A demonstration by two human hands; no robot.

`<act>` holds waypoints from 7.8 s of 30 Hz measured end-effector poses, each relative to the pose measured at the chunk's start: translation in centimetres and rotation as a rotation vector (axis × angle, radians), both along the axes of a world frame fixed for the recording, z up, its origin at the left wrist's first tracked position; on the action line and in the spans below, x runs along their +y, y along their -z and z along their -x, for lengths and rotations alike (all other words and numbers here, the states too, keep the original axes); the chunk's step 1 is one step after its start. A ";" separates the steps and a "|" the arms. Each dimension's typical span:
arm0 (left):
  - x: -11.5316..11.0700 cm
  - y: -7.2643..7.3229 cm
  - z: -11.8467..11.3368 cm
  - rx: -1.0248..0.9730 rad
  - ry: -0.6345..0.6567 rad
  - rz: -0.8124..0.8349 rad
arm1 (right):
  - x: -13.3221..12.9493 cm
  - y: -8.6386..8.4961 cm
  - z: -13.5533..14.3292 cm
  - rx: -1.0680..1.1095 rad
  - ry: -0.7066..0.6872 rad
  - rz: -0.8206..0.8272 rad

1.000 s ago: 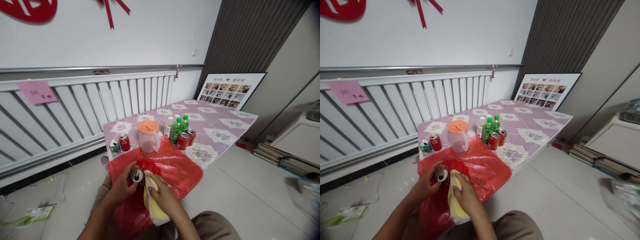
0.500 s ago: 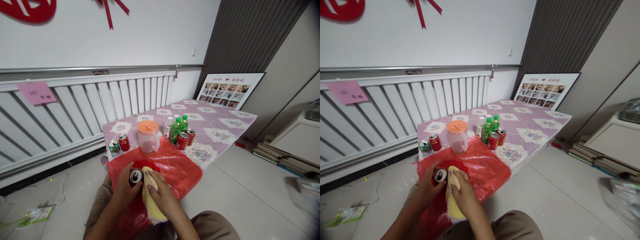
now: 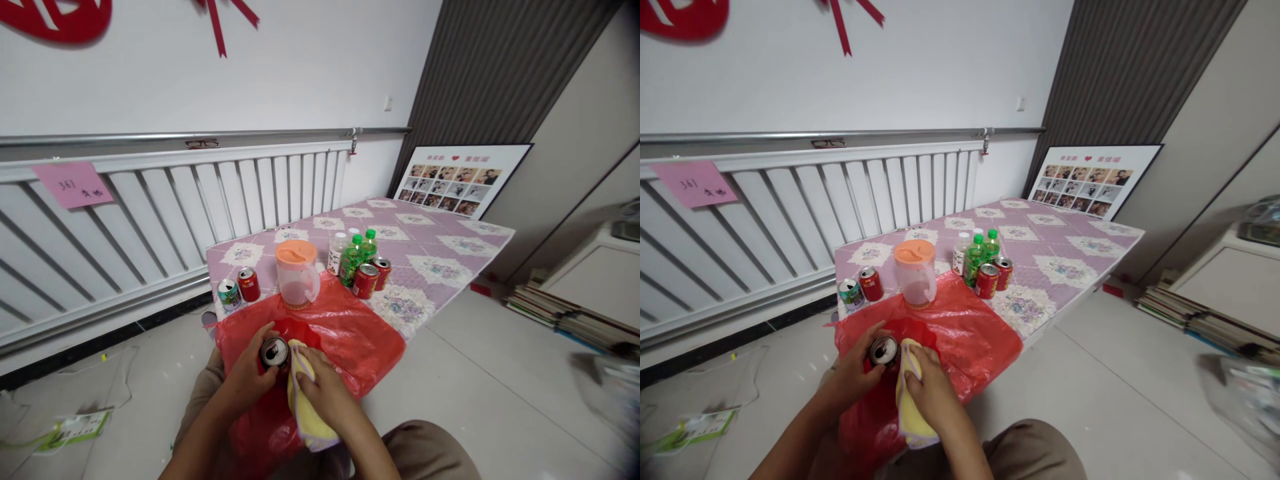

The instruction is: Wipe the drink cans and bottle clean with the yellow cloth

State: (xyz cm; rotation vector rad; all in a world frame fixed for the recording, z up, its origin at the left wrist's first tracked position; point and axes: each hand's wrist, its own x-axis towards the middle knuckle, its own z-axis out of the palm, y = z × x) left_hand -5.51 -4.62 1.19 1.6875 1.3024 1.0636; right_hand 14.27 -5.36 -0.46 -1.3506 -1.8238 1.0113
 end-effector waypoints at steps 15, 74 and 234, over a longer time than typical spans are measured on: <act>0.1 -0.2 0.0 0.015 0.017 -0.009 | 1.0 -0.5 0.3 0.100 0.019 -0.025; 0.2 0.2 0.5 0.040 -0.013 -0.029 | -2.6 -0.4 0.0 0.060 0.023 0.013; 0.4 1.2 0.8 0.044 -0.056 -0.069 | -2.7 0.1 1.3 -0.031 0.003 -0.011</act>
